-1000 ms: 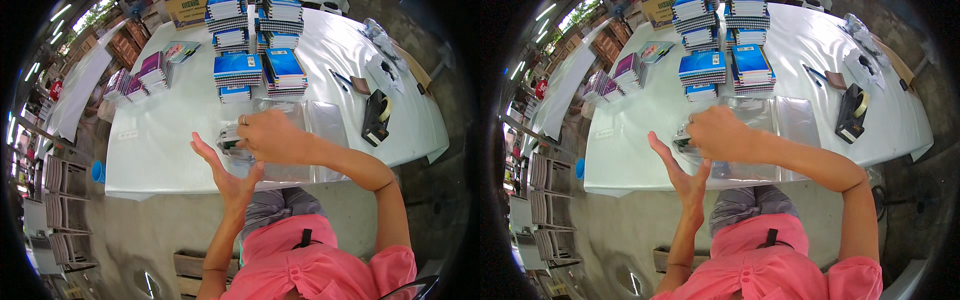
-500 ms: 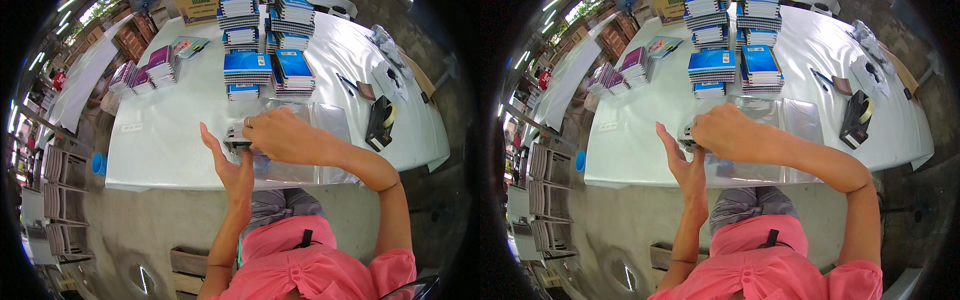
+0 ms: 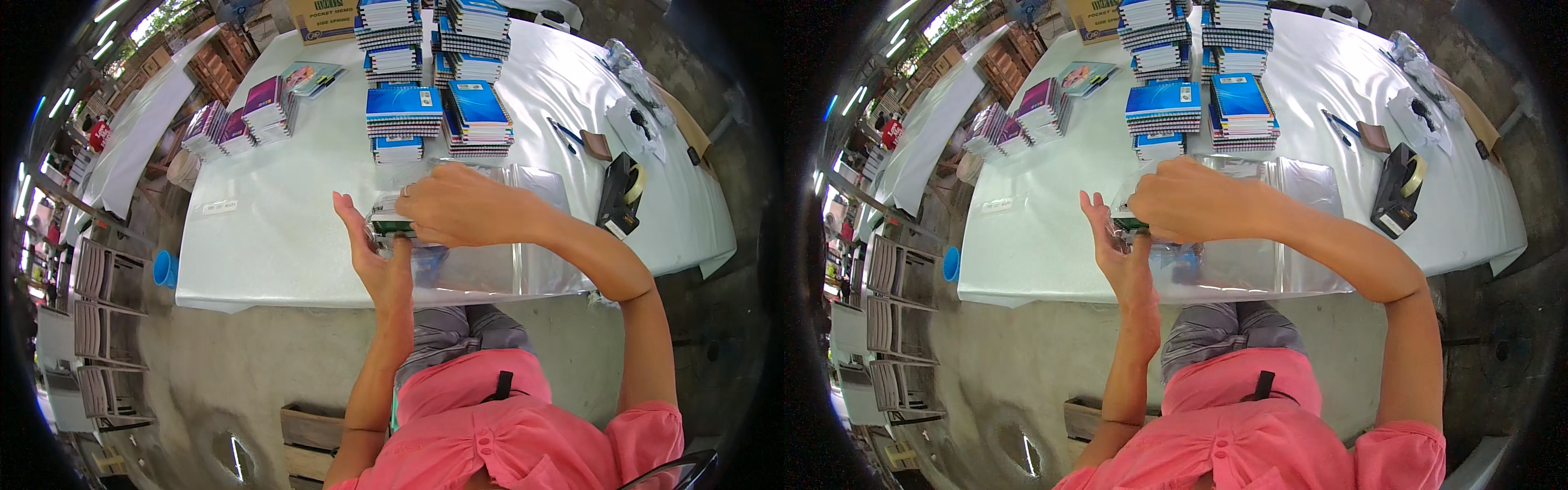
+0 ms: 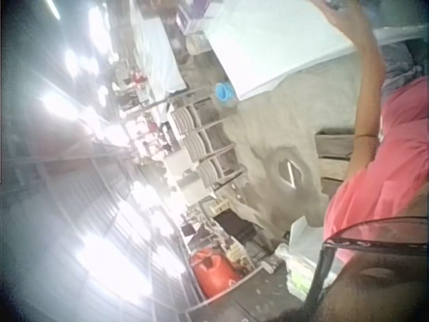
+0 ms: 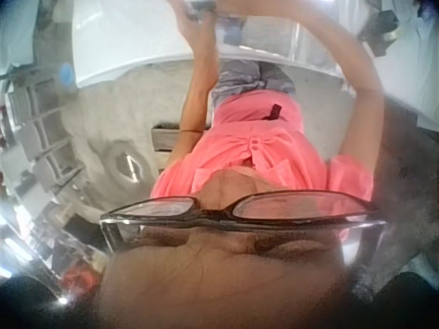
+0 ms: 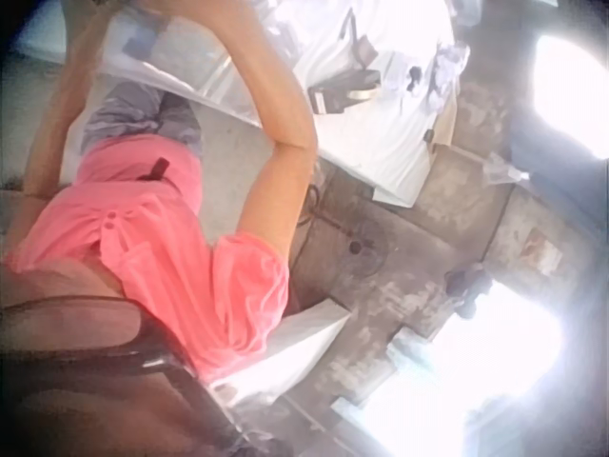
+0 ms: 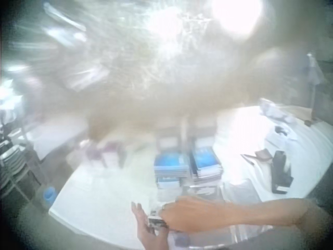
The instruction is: The person gathers several small spiral notebooks from stacks on a table and places them into a clear plastic bag. They then pick up the bag, fold the open end over, and use a piece of tape from a dispenser to seal the package.
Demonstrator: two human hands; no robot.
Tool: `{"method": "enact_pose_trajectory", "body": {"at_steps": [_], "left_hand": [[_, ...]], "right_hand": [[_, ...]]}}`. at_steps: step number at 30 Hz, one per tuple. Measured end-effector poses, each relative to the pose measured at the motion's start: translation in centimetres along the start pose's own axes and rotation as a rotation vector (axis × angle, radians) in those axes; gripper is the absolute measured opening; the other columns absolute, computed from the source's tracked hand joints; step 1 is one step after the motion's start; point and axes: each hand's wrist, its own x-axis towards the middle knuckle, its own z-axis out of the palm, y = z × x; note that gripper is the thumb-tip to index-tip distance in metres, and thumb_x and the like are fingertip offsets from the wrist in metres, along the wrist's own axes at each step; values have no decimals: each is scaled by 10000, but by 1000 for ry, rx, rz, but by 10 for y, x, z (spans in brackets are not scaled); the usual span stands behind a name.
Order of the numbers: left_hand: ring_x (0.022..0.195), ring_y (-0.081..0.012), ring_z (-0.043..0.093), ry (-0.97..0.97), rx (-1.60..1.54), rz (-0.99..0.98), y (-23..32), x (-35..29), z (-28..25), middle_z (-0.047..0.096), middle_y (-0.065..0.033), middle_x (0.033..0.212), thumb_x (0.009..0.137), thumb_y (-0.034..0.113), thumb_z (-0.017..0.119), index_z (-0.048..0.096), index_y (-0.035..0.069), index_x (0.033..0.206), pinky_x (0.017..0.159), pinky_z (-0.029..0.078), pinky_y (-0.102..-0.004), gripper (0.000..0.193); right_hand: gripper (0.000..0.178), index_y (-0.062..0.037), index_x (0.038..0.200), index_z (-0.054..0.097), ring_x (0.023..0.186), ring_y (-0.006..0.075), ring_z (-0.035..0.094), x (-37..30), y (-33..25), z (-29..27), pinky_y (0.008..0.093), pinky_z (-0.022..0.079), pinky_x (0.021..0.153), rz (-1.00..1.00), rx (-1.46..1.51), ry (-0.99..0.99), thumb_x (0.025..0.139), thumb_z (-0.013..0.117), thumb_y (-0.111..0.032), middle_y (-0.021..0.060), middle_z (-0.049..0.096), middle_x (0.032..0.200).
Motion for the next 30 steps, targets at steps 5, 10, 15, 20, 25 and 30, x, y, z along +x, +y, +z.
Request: {"method": "enact_pose_trajectory", "body": {"at_steps": [5, 10, 15, 20, 25, 30], "left_hand": [[1462, -294, 163, 20, -58, -51, 0, 1, 3, 165, -186, 1582, 736, -119, 517, 120, 98, 1545, 1126, 199, -342, 927], [1458, -307, 174, 16, -118, -60, -6, 3, 2, 172, -201, 1576, 729, -126, 530, 123, 103, 1545, 1125, 202, -347, 940], [1451, -302, 194, 19, -174, -92, -5, 4, -1, 177, -214, 1570, 729, -133, 539, 124, 112, 1546, 1121, 215, -347, 948], [1444, -289, 213, -7, -261, -119, -8, 6, 1, 170, -205, 1572, 736, -126, 563, 128, 114, 1546, 1118, 228, -356, 951], [1419, -270, 262, 10, -236, -115, -17, 7, -4, 200, -197, 1562, 735, -50, 684, 142, 107, 1542, 1094, 276, -347, 985], [1304, -210, 413, 20, -196, -86, -11, 8, 10, 337, -130, 1501, 734, 48, 766, 173, 54, 1530, 1061, 339, -339, 992]], "right_hand": [[152, -10, 819, 581, 719, 339, 612, -2, 5, 2, 429, 471, 686, -98, 2, 115, 810, 576, -162, 142, 608, 768], [158, 0, 812, 579, 696, 356, 603, 8, 14, -5, 448, 467, 666, -166, 48, 40, 802, 574, -158, 151, 596, 733], [146, -1, 775, 575, 702, 358, 599, -1, 19, 1, 460, 457, 661, -175, 207, 133, 788, 567, -146, 163, 585, 706], [152, -14, 772, 578, 692, 340, 605, 13, 0, -8, 441, 462, 654, -165, 38, 121, 792, 589, -164, 130, 594, 757], [138, -21, 774, 589, 681, 292, 608, -2, 11, -8, 407, 451, 619, -191, -66, 137, 802, 600, -156, 105, 593, 775], [130, -19, 780, 599, 661, 270, 584, -9, 10, 1, 388, 445, 625, -134, -51, 265, 808, 604, -145, 90, 586, 785]]}}
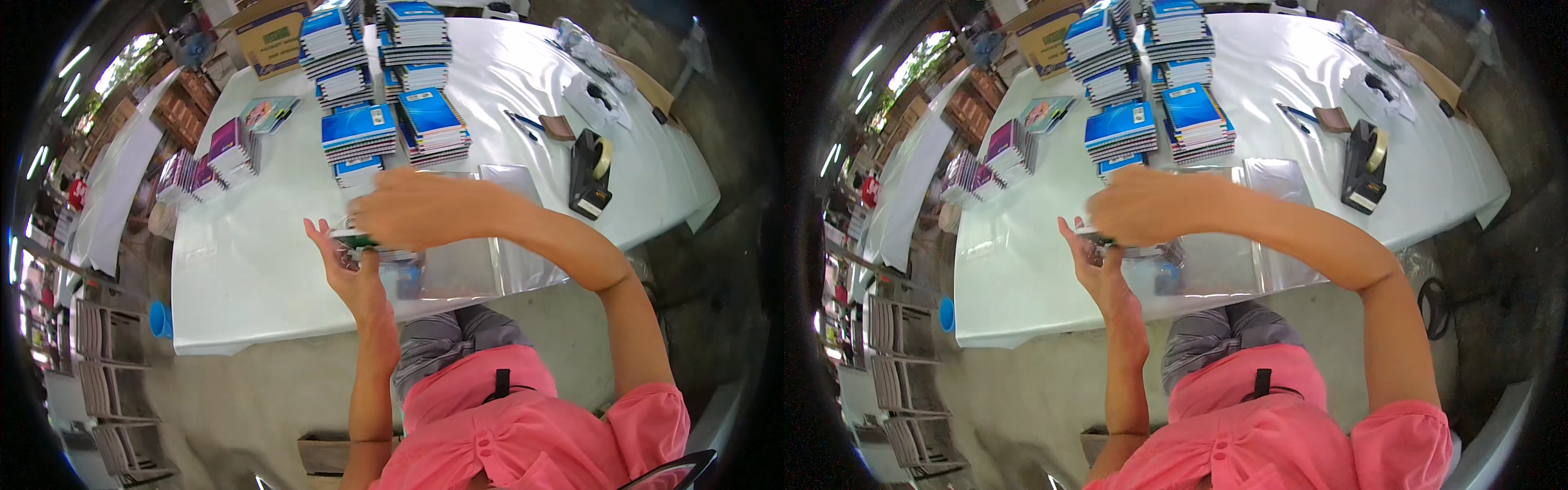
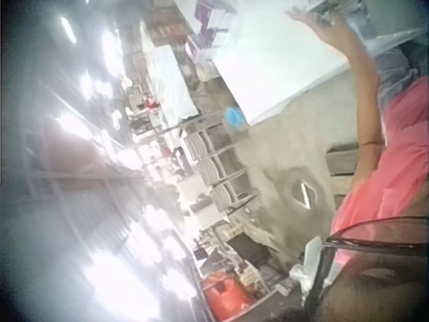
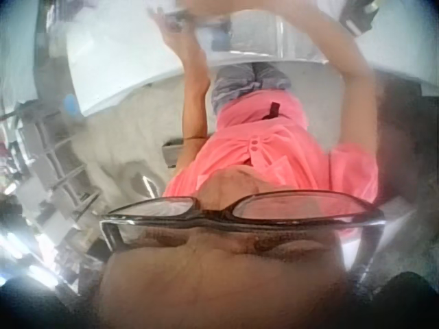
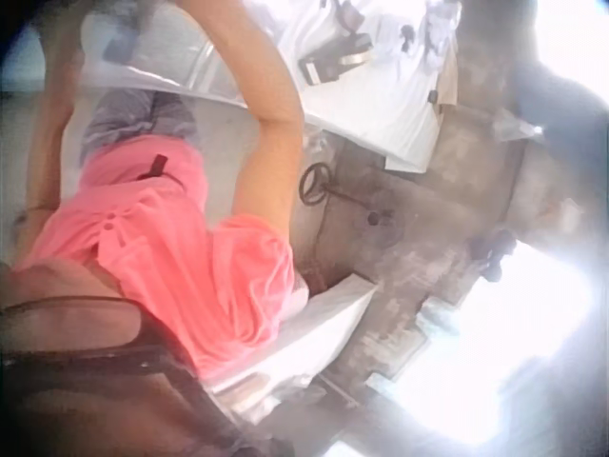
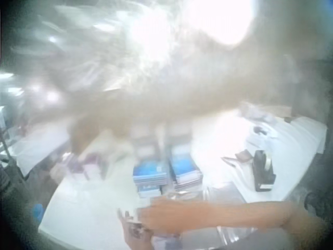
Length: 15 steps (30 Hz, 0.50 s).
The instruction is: The person gathers several small spiral notebooks from stacks on a table and places them into a clear plastic bag. They then pick up the bag, fold the open end over, and use a piece of tape from a dispenser to seal the package.
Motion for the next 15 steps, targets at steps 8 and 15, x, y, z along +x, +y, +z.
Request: {"method": "enact_pose_trajectory", "body": {"at_steps": [8, 15], "left_hand": [[1260, -213, 461, 56, 29, 27, -8, 0, -1, 411, -119, 1440, 748, 12, 733, 218, 62, 1514, 1032, 360, -317, 924], [1424, -300, 249, -17, -49, -50, 3, -3, -2, 220, -220, 1551, 763, -79, 622, 138, 82, 1539, 1111, 262, -359, 928]], "right_hand": [[155, 8, 880, 590, 834, 282, 602, -26, 3, -17, 389, 461, 731, 87, -53, -107, 808, 584, -129, 111, 595, 940], [178, 19, 865, 652, 703, 315, 662, 16, -13, -8, 440, 494, 602, -84, 46, 90, 722, 641, -85, 144, 646, 900]]}}
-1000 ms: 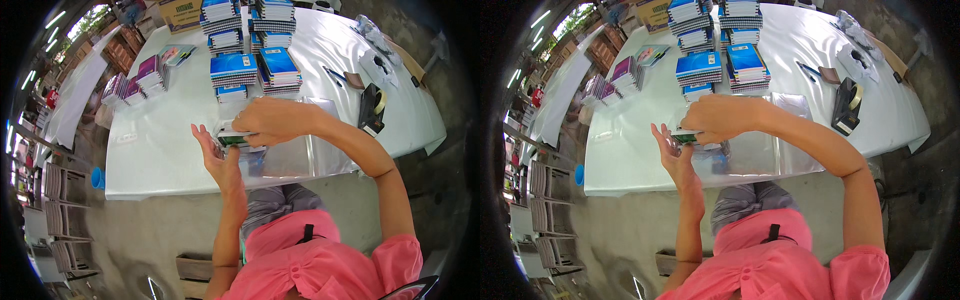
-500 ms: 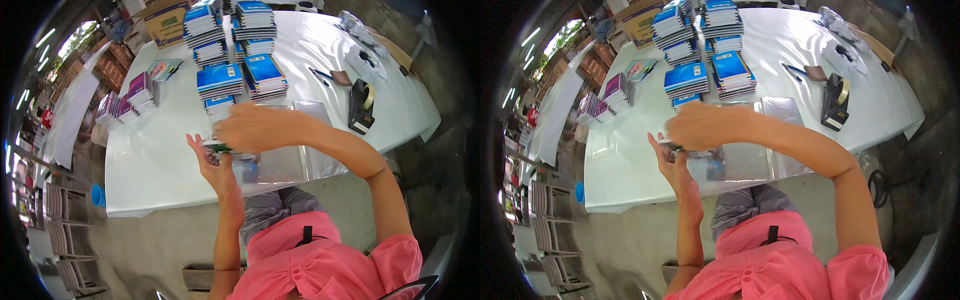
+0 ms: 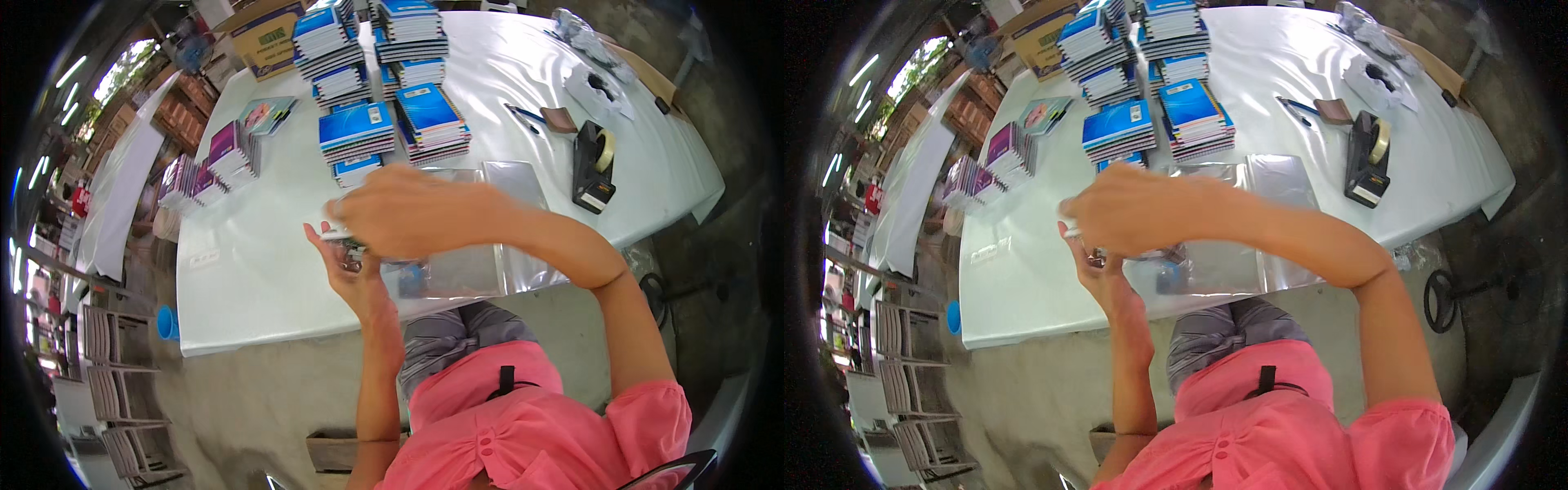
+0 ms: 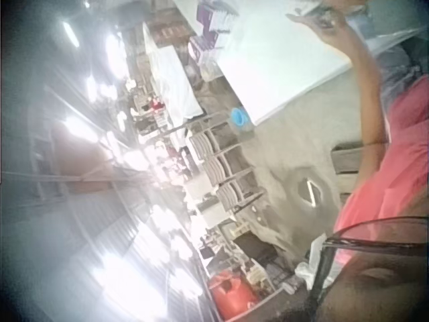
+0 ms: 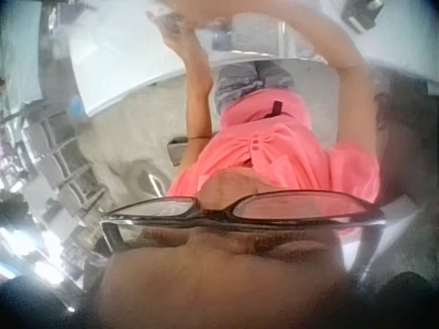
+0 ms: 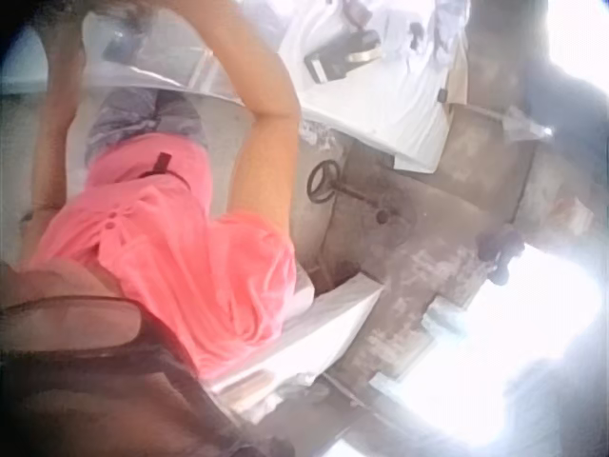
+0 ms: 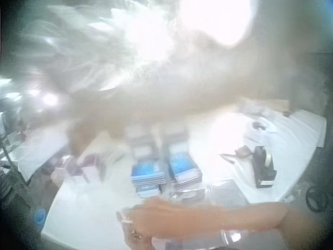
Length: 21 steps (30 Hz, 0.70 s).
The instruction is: The person gathers several small spiral notebooks from stacks on a table and places them into a clear plastic bag. They then pick up the bag, fold the open end over, and use a piece of tape from a dispenser to seal the package.
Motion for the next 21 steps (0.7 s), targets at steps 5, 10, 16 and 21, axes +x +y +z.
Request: {"method": "enact_pose_trajectory", "body": {"at_steps": [5, 10, 16, 21], "left_hand": [[1407, -287, 287, -41, 51, 45, -13, 3, 3, 229, -223, 1547, 773, -72, 610, 122, 91, 1543, 1122, 257, -364, 926], [1409, -312, 284, 31, 114, 13, -12, 3, -1, 207, -235, 1554, 775, -104, 563, 104, 76, 1541, 1128, 238, -373, 911], [1335, -269, 395, -43, 40, -32, -15, 1, 5, 254, -232, 1538, 816, -62, 598, 105, 71, 1539, 1080, 323, -340, 885], [1353, -242, 363, -2, -17, 27, -16, 3, 16, 301, -184, 1519, 840, 40, 619, 102, 30, 1531, 1074, 329, -351, 863]], "right_hand": [[236, 18, 956, 618, 824, 315, 637, -24, -6, 5, 432, 487, 692, 269, 60, 39, 799, 591, -155, 126, 639, 913], [242, 18, 974, 617, 799, 318, 645, -56, -3, 0, 421, 489, 671, 346, 162, 55, 793, 592, -141, 137, 642, 978], [199, 6, 929, 640, 821, 265, 652, -9, -12, 19, 404, 468, 625, 87, -72, 174, 779, 591, -116, 129, 621, 1082], [200, 6, 934, 635, 822, 267, 649, -48, 3, 10, 384, 474, 666, 80, -102, 264, 787, 591, -123, 133, 610, 1116]]}}
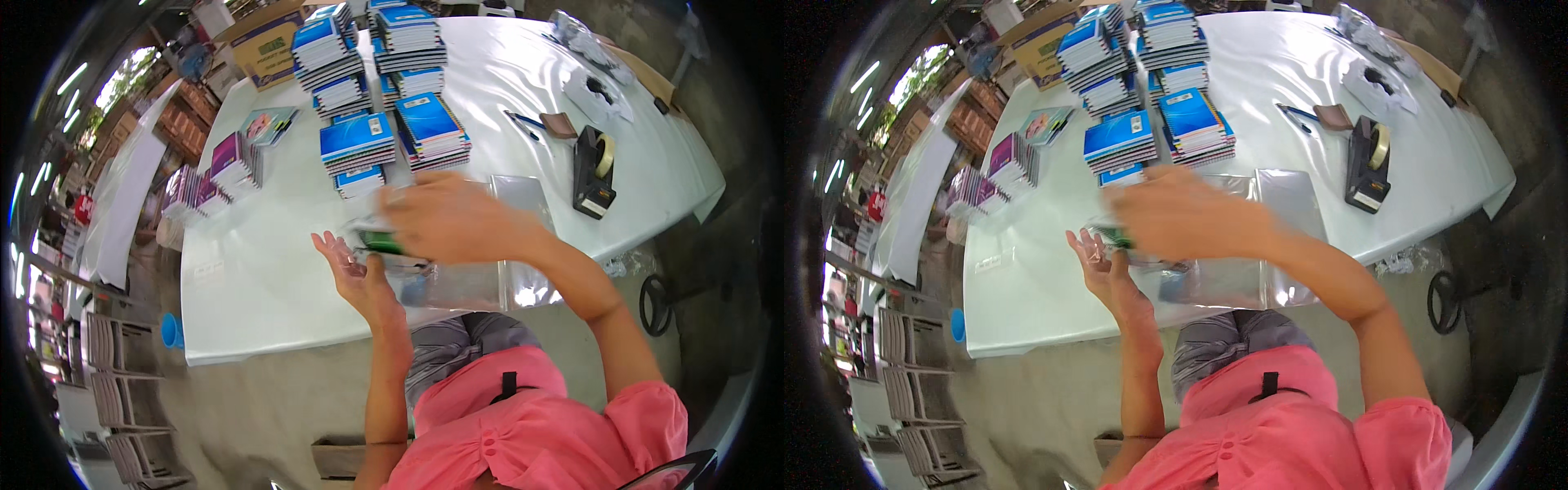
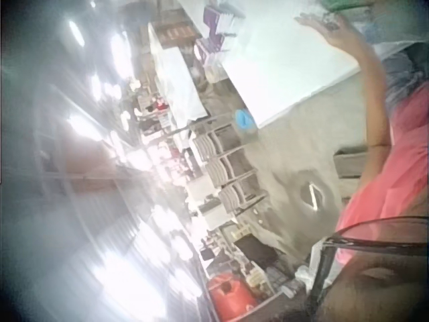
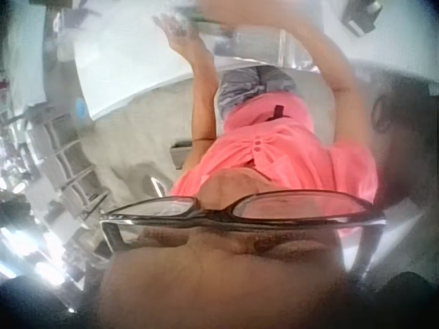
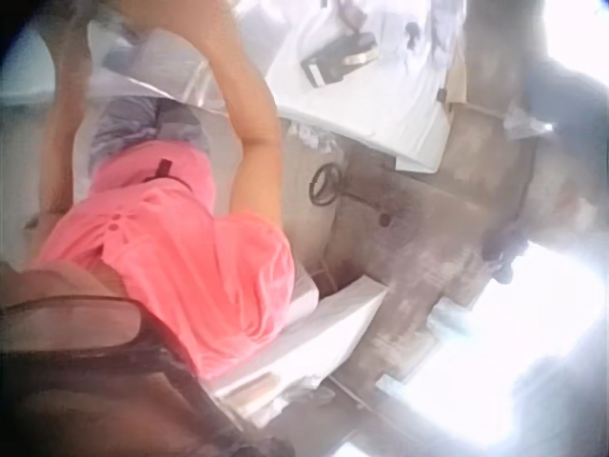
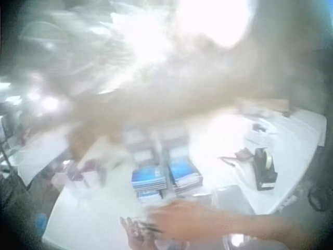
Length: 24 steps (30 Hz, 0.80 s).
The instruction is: The person gathers several small spiral notebooks from stacks on a table and places them into a clear plastic bag. They then pick up the bag, fold the open end over, and use a piece of tape from a dispenser to seal the package.
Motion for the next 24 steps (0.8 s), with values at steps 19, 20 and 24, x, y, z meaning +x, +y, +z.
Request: {"method": "enact_pose_trajectory", "body": {"at_steps": [19, 20, 24], "left_hand": [[1263, -221, 455, -751, 448, -210, 1, 41, -48, 478, -140, 1369, 561, 98, 878, 320, 13, 1425, 1053, 356, -367, 1032], [1173, -219, 532, -733, 572, -325, 0, 39, -45, 564, -134, 1281, 569, 74, 869, 452, -21, 1341, 1000, 405, -371, 883], [914, -174, 630, -750, 805, -152, -19, 38, -55, 693, -90, 969, 592, 48, 829, 633, -40, 1094, 812, 504, -321, 546]], "right_hand": [[269, 12, 949, 607, 850, 263, 572, 18, 26, -26, 378, 426, 785, 24, 119, -53, 699, 657, -72, 92, 576, 1030], [267, 28, 909, 629, 843, 268, 583, 18, 26, -28, 376, 438, 764, -4, 150, -103, 666, 649, -82, 110, 576, 1040], [246, 27, 884, 623, 821, 280, 582, 17, 23, -33, 380, 435, 746, 19, 52, 52, 664, 644, -79, 112, 578, 1025]]}}
